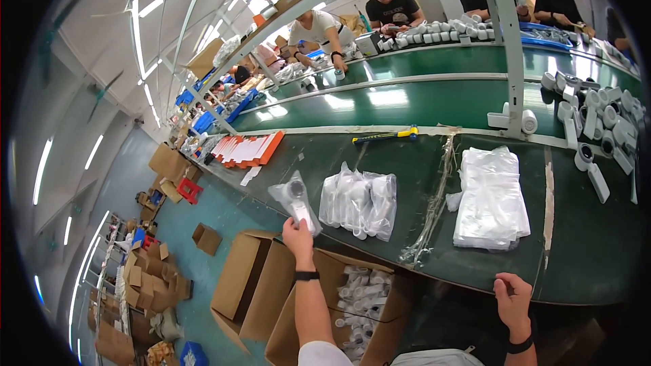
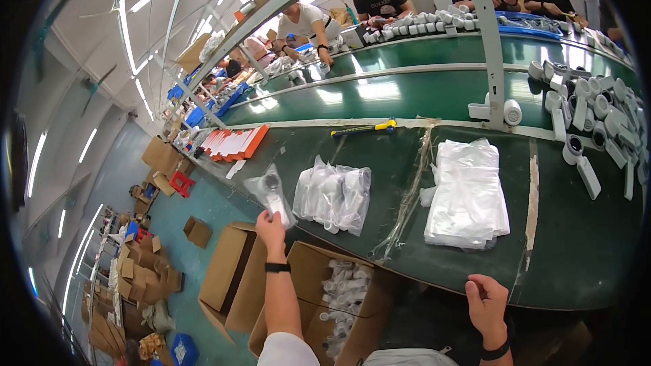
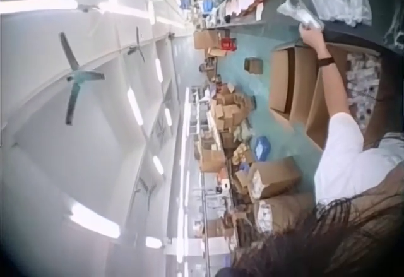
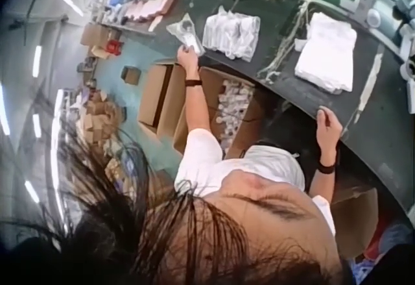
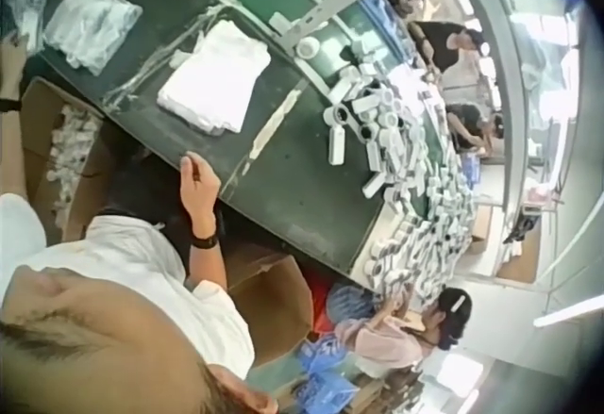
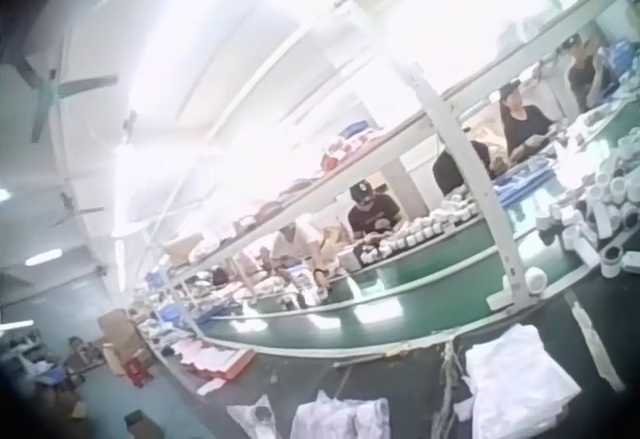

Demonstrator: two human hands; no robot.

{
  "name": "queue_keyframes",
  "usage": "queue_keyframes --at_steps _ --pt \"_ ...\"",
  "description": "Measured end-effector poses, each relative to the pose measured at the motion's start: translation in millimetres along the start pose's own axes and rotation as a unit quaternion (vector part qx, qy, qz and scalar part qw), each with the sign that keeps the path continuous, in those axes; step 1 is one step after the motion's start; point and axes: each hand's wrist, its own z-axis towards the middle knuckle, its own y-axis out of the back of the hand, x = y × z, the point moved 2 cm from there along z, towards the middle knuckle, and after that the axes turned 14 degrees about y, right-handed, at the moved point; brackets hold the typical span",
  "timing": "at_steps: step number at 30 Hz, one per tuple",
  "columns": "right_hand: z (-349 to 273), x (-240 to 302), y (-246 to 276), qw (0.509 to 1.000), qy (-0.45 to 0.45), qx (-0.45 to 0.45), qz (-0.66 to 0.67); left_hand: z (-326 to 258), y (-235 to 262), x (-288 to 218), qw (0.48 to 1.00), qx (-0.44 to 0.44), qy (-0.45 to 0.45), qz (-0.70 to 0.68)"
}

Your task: The person packages handheld fans by hand, picking up a fan from a pile, sliding it into a plastic bag, and placing the bagged fan onto the table. After bagging several fans, the person moves the group of bagged fans into a cardboard box.

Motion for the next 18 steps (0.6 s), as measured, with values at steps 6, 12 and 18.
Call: queue_keyframes --at_steps 6,12,18 --pt "-3.2 -8.2 2.3 0.999 -0.023 -0.010 0.046 -10.3 -41.9 -8.2 0.992 0.023 -0.040 0.118" --pt "-8.7 -17.4 0.1 1.000 0.005 0.001 -0.007 -35.9 -28.1 -53.1 0.977 -0.053 -0.182 0.103" --pt "-5.9 -10.9 14.8 0.999 0.024 -0.021 -0.017 -203.7 -40.6 -165.3 0.907 0.291 -0.257 -0.164"
